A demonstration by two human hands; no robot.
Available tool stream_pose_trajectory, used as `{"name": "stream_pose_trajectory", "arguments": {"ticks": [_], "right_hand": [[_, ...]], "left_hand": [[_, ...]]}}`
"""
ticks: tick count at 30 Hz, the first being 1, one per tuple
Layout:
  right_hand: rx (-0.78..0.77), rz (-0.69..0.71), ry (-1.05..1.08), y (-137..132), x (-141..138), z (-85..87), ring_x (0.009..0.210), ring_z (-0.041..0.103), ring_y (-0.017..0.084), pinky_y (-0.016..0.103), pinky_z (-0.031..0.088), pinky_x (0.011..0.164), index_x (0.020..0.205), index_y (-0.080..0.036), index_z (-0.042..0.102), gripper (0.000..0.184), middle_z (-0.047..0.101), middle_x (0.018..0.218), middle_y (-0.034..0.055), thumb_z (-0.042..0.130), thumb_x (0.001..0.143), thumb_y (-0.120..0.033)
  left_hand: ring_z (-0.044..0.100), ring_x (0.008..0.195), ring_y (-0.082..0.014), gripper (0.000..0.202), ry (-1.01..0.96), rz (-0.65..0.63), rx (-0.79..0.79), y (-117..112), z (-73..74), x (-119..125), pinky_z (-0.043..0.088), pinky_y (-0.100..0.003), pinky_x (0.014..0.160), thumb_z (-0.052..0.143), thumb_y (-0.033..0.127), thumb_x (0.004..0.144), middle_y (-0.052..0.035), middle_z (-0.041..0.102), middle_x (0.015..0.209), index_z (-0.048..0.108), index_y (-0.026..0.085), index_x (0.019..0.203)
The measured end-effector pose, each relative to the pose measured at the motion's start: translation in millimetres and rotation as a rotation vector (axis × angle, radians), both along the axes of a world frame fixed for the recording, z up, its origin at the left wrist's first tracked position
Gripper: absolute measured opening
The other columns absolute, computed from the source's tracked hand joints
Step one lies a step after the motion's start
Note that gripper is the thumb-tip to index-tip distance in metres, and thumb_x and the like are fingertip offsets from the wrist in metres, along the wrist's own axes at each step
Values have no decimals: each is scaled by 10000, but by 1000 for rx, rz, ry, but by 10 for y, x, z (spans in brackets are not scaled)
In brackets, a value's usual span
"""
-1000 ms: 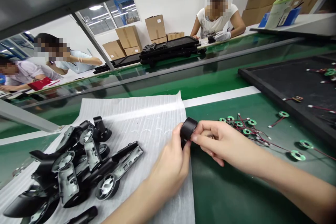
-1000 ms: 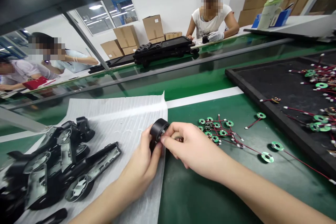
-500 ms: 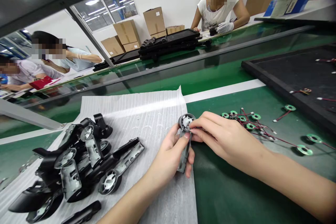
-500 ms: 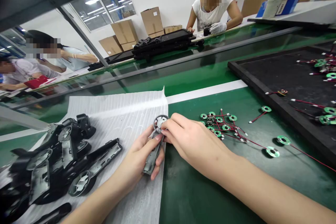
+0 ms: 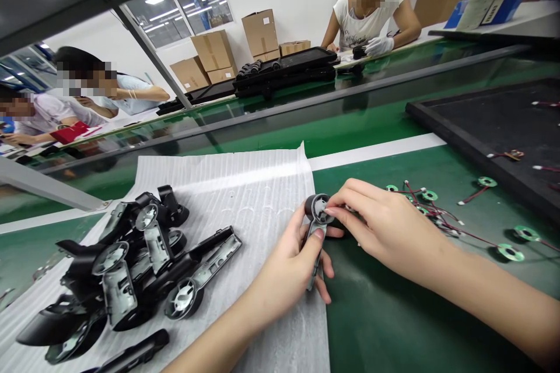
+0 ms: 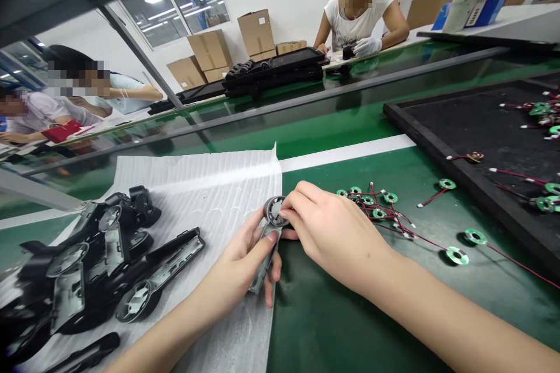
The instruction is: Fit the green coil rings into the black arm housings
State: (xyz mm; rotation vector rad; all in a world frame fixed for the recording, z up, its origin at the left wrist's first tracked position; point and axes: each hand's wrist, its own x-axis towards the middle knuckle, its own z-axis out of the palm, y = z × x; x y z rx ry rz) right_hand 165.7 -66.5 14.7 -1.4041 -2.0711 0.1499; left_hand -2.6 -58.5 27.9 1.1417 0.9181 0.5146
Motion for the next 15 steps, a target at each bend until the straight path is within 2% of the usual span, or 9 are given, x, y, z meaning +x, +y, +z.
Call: {"name": "stream_pose_trajectory", "arguments": {"ticks": [5,9,12,15], "right_hand": [[-114,39,86,-7,-34,-27,581,580,139,262,446,527,799,-222,543,184,565,776,9,424,938,-235],[-169,42,106,-27,-79,-21,604,579,140,270,450,551,823,-216,537,164,554,798,8,423,940,-218],[-221,100,142,-36,-84,13,619,563,133,270,434,562,868,-215,522,148,535,808,2,399,950,-199],[-248,151,184,-32,-64,45,619,531,117,255,418,566,866,-223,504,122,523,799,-14,416,945,-190]], "left_hand": [[506,344,-77,538,17,-24,9,5,10,1,447,-163,342,444,345,912,61,524,568,251,209,1396],[519,399,-83,505,51,-29,17,28,7,-12,471,-174,358,447,383,911,58,497,599,300,209,1361],[565,487,-102,511,108,-20,75,29,-31,-38,471,-172,356,436,408,913,31,512,706,274,255,1373],[542,441,-82,490,175,-43,136,21,-77,-72,435,-159,327,390,428,927,21,533,764,255,296,1379]]}}
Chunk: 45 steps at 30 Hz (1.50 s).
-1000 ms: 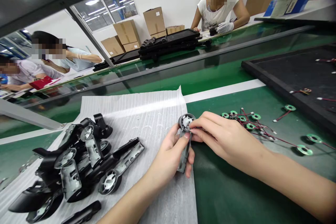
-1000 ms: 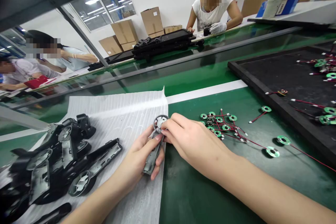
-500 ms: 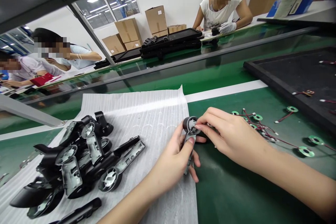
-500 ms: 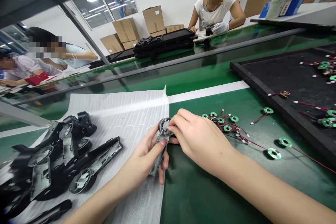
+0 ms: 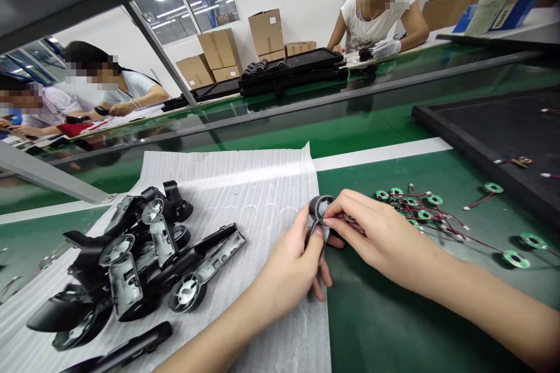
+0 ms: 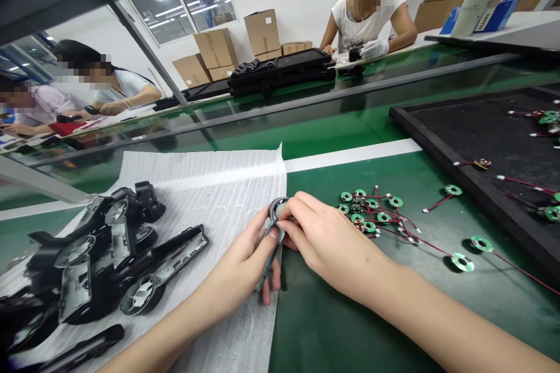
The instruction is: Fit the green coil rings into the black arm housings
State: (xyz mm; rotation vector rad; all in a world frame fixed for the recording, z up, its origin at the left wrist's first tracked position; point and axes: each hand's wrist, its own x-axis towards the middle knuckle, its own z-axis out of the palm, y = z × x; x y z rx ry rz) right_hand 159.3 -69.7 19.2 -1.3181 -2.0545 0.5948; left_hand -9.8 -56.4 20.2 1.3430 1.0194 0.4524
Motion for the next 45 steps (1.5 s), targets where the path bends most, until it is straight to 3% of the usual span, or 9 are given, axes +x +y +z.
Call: {"name": "stream_pose_trajectory", "arguments": {"ticks": [3,8,13,19,27,31,35,40,45], "right_hand": [[-22,-2,34,9,29,31,620,522,115,249,423,582,949,-243,514,49,550,799,-26,476,923,-230],[-117,-152,150,33,57,65,709,586,157,265,449,598,1023,-254,537,194,610,790,-9,497,902,-401],[-339,-198,302,106,91,3,568,546,138,250,421,495,988,-234,567,328,601,693,-11,446,892,-523],[-418,-66,446,163,127,-71,657,562,142,261,453,584,953,-217,581,251,634,793,9,558,850,-445],[-126,-88,152,92,67,0,671,530,145,284,429,600,919,-246,596,114,581,832,2,515,895,-323],[-220,-154,290,116,72,-90,796,587,183,330,484,671,997,-245,523,202,590,950,36,555,865,-395],[-389,-24,574,133,78,-137,1056,590,222,399,489,899,1123,-253,481,308,610,1126,69,570,863,-392],[-444,16,655,128,74,-92,1102,580,233,412,481,954,1087,-225,529,268,631,1112,79,586,862,-359],[-490,77,632,109,84,-41,1180,532,231,397,482,968,1141,-235,513,294,599,1202,77,555,884,-371]], "left_hand": [[493,381,-62,471,36,-6,35,2,-20,-29,414,-154,312,359,423,935,25,556,751,251,307,1379],[463,394,-37,398,59,48,123,46,-23,-72,395,-130,293,386,343,923,-11,609,948,339,346,1318],[452,383,-33,393,73,72,142,81,-36,-107,384,-124,279,361,297,921,-10,623,980,345,356,1308],[467,389,-36,451,68,64,115,76,-28,-102,386,-130,281,384,245,896,-10,614,1002,321,369,1325],[464,393,-31,412,13,6,33,81,11,-98,371,-127,286,397,282,911,-22,588,975,344,329,1316],[438,385,-26,411,35,-30,60,73,13,-96,359,-125,284,452,370,904,-13,593,951,359,333,1304],[405,371,-28,491,77,-69,99,64,40,-92,360,-137,293,468,425,897,-13,619,911,304,328,1350],[468,442,-60,597,140,-125,254,18,81,-92,420,-182,434,433,386,924,-8,642,863,147,303,1441],[611,781,-167,644,198,-106,300,-33,75,-72,477,-267,672,415,368,932,-16,654,881,62,290,1466]]}}
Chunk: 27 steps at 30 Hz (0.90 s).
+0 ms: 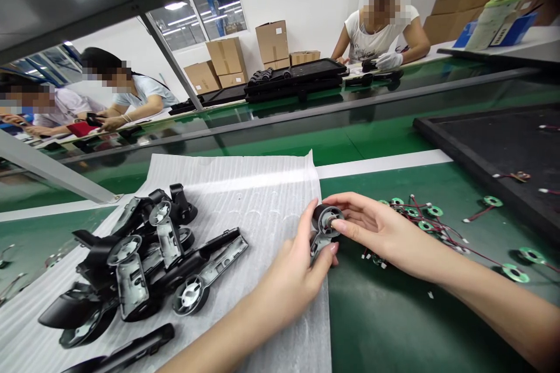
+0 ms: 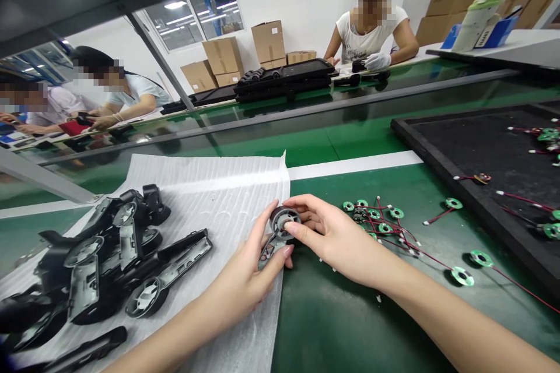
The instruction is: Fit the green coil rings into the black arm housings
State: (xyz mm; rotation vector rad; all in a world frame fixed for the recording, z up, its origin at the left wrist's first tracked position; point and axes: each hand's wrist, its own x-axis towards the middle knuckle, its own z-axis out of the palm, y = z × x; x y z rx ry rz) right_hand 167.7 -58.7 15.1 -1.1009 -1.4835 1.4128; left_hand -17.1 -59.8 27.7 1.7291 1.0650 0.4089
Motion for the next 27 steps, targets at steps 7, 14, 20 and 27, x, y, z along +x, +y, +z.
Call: {"name": "stream_pose_trajectory", "arguments": {"ticks": [7,14,20,27], "right_hand": [[102,-48,-29,-35,-53,-17,1084,576,218,405,482,933,1110,-251,506,212,627,1081,52,509,905,-306],[155,-58,-70,-48,-74,-14,1024,586,206,382,483,894,1072,-243,485,173,612,1024,42,494,909,-300],[228,-110,-72,75,70,95,1063,576,225,362,475,907,1096,-244,537,312,611,1138,57,560,860,-447],[365,-262,-905,332,974,53,901,595,295,453,436,822,858,-223,623,303,670,901,80,524,831,-508]], "left_hand": [[622,814,-198,570,-13,-33,22,0,-16,2,472,-319,743,416,339,933,-29,637,846,156,259,1434],[618,778,-191,540,-46,19,135,-37,-95,42,480,-331,743,415,328,935,-24,625,833,192,277,1424],[482,420,-55,522,-186,92,-71,-25,-16,47,426,-198,402,435,426,921,-2,594,886,169,325,1358],[530,483,-56,368,-119,217,148,540,207,-119,474,-191,363,440,526,877,-14,560,957,417,229,1092]]}}
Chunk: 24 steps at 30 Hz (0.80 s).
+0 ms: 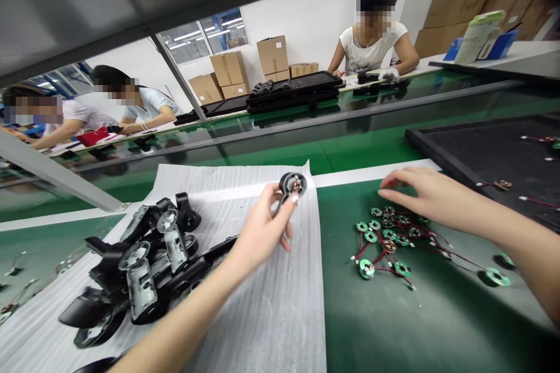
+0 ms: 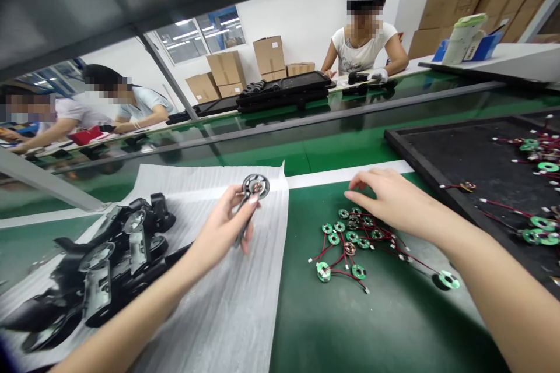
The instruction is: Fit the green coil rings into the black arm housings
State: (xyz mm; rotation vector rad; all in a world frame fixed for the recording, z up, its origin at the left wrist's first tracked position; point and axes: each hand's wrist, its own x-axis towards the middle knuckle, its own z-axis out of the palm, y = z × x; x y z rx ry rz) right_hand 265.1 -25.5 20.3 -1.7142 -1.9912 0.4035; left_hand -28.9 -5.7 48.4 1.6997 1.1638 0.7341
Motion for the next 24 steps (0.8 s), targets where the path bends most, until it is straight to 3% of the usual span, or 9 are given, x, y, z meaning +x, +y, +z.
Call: {"name": "stream_pose_trajectory", "arguments": {"ticks": [2,6,8,11,14,17,21,24], "right_hand": [[-99,85,-71,12,65,-68,810,609,276,418,462,730,839,-235,627,311,666,828,64,514,827,-525],[-206,115,-123,-17,-40,-206,692,613,257,401,474,635,787,-255,620,266,651,738,40,494,822,-487],[-152,110,-86,-26,-84,-273,729,621,270,426,488,671,764,-254,609,239,662,785,54,491,804,-458],[-22,102,8,-14,-108,-344,830,626,315,466,498,727,764,-258,601,234,669,858,87,489,772,-463],[31,46,77,-9,-158,-343,820,640,335,470,508,702,801,-279,603,245,677,862,109,470,774,-483],[73,14,141,-43,-275,-261,782,658,334,467,526,656,940,-291,633,314,694,879,107,461,773,-493],[99,127,136,-130,-472,-100,805,659,339,489,523,685,923,-290,677,305,719,823,84,458,785,-451],[94,146,157,-196,-587,-16,818,656,334,479,509,692,853,-280,653,284,715,863,82,444,800,-465]], "left_hand": [[590,606,-93,412,286,42,130,385,108,-39,505,-192,439,411,549,883,-26,577,931,499,198,1080],[625,758,-156,382,526,225,177,1134,244,-140,538,-295,650,456,471,907,-57,617,933,593,123,991],[613,883,-180,312,636,306,170,1356,241,-204,527,-358,760,516,389,903,-65,613,1041,580,135,1073],[591,981,-204,326,782,396,171,1486,219,-277,509,-407,830,542,341,896,-84,576,1155,543,153,1163],[568,1039,-225,355,899,407,222,1464,332,-332,490,-442,868,541,339,895,-94,544,1215,520,161,1202],[562,1062,-227,366,981,271,249,1282,631,-460,462,-448,903,520,375,901,-95,552,1223,529,162,1198],[600,1014,-251,443,1107,64,169,715,1044,-879,435,-342,882,505,580,815,-63,667,1115,640,256,1085],[630,887,-368,690,1261,137,100,303,1138,-1295,447,-446,766,388,753,733,-172,697,960,678,187,1001]]}}
